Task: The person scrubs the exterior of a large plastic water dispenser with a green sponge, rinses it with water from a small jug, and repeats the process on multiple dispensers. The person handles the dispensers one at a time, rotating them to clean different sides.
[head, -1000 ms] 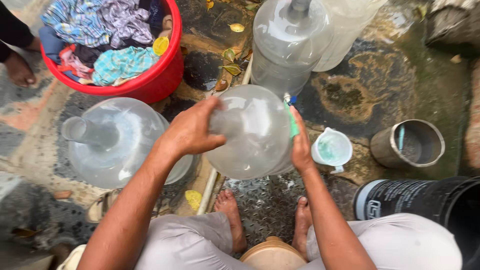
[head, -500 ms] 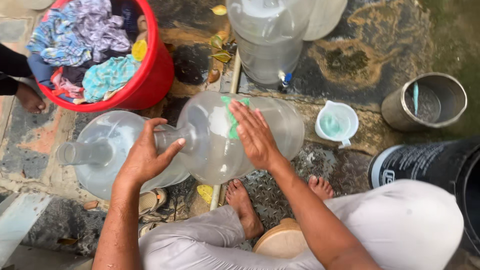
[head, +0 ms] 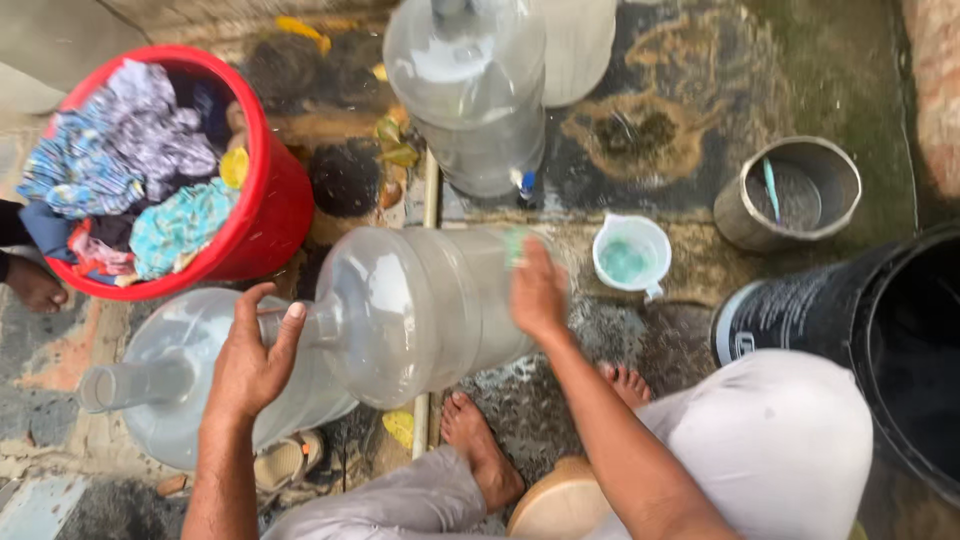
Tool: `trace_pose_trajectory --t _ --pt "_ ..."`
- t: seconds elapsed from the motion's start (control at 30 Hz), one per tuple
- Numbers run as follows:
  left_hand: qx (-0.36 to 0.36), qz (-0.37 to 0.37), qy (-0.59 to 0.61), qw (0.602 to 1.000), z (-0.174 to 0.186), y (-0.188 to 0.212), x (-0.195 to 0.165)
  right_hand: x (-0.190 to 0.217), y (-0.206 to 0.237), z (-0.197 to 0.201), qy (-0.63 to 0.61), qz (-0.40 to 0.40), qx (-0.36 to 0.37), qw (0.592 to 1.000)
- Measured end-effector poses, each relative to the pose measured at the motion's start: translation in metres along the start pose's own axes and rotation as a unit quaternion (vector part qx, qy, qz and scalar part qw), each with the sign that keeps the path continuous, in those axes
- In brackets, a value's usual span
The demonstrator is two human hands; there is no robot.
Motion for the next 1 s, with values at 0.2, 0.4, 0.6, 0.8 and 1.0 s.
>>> trace_pose_trajectory --t 0.2,0.4,0.6,0.8,1.0 --pt "-0.148 0.196 0.371 0.896 -0.025 -0.006 0.044 -0.136 0.062 -0.062 -0.541 -0.500 0.150 0.659" --pt "0.036 -0.280 0.363 0.888 0.012 0.000 -0.077 -0.117 0.055 -0.067 -0.668 -0.461 0.125 0.570" --pt "-0.168 0.002 0.635 0.754 -0.009 -0.027 0.004 -0.106 0.004 -0.039 -0.674 -0.402 0.085 0.614" --pt "0.037 -0.088 0.537 0.838 -0.025 -0.035 0.009 -0.127 0.013 -0.049 -0.630 -0.402 0.064 0.661" --pt "-0.053 0.095 0.377 0.920 -0.044 -0.039 0.070 -0.141 0.002 -0.040 -0.505 -0.437 -0.022 0.744"
Point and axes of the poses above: each hand's wrist, its own y-axis away from the middle knuckle, its own z-axis out of the back of the hand, x = y × z, the point moved 10 cm from there along -y, towards the middle knuckle, and after that the axes turned 4 degrees about x, right-handed, at the moved point
